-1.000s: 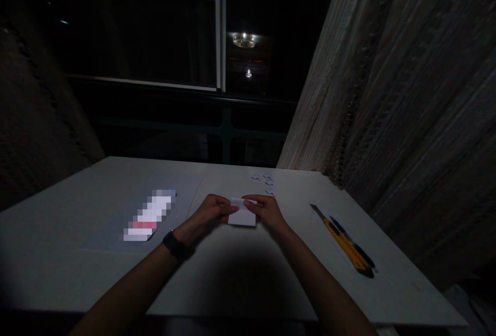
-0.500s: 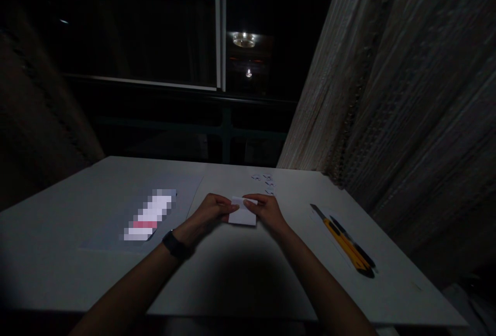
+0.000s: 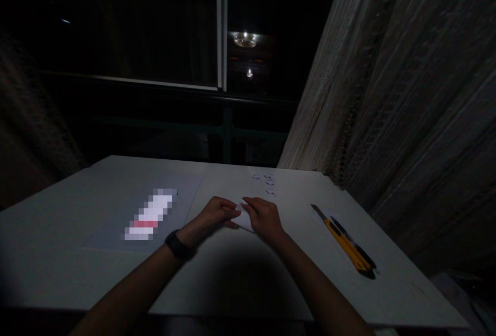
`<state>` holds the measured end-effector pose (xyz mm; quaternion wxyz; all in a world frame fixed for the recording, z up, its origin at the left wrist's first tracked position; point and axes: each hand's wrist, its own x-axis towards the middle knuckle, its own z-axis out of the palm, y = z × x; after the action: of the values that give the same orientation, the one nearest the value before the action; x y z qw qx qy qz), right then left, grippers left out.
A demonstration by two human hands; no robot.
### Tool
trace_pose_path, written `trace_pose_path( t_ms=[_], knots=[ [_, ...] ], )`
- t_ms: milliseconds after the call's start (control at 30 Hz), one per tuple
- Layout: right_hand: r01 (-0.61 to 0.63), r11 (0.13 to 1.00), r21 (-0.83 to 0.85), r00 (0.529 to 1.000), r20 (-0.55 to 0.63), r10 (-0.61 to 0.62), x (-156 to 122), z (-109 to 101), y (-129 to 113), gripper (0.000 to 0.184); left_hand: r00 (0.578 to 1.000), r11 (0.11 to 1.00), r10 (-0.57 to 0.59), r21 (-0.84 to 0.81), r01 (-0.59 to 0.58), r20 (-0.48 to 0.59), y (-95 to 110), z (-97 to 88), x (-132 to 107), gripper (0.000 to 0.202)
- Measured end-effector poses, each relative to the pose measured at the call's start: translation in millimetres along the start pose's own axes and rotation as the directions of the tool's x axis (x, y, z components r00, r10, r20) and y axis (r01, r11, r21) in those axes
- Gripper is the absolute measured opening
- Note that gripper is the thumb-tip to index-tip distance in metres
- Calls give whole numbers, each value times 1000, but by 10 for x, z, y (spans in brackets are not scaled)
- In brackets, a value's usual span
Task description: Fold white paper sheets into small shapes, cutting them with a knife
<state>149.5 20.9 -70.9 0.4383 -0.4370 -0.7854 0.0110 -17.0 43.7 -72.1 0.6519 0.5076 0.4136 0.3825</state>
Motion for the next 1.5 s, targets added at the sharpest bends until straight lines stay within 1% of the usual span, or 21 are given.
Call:
trace_pose_path(
  t_ms=[67, 133, 233, 433, 567, 700, 867, 1000, 1133, 1267, 1367, 1500],
  knots=[
    [75, 995, -72, 997, -4, -76, -19, 19, 6, 23, 1000, 1000, 1, -13, -2, -8, -13, -5, 10, 28],
    [125, 983, -132, 992, -2, -126, -35, 40, 14, 24, 1000, 1000, 3, -25, -3, -2, -21, -7, 15, 28],
    [162, 970, -183, 986, 0, -164, -50, 65, 25, 24, 1000, 999, 12, -45, -12, 8, -25, -5, 11, 27],
    [207, 958, -199, 976, -29, -217, -60, 89, 22, 23, 999, 997, 37, -66, -35, 35, 7, 2, -27, 18],
    [168, 960, -224, 982, -49, -184, -64, 108, 19, 21, 998, 986, 31, -163, -20, 63, 46, 15, -62, 15],
    [136, 962, -238, 985, -73, -158, -75, 133, 31, 21, 989, 974, 22, -226, 12, 148, 80, 24, -88, 15],
    [151, 951, -271, 973, -129, -191, -84, 141, 36, 21, 988, 974, -3, -225, 38, 153, 69, 12, -79, 23],
    [154, 952, -263, 967, -156, -200, -74, 128, 30, 19, 987, 973, 2, -228, 36, 162, 39, 0, -58, 21],
    [132, 958, -256, 976, -133, -170, -72, 120, 23, 20, 988, 976, -1, -213, 35, 155, 30, 6, -56, 20],
    [97, 961, -260, 986, -109, -129, -72, 106, 5, 21, 993, 981, -1, -190, 23, 118, 44, 21, -74, 26],
    [91, 960, -264, 987, -102, -121, -72, 98, -6, 22, 991, 984, 7, -178, 17, 136, 57, 29, -84, 26],
    [111, 952, -284, 985, -95, -143, -81, 104, 0, 20, 987, 986, 16, -167, 11, 160, 61, 32, -83, 22]
  ],
)
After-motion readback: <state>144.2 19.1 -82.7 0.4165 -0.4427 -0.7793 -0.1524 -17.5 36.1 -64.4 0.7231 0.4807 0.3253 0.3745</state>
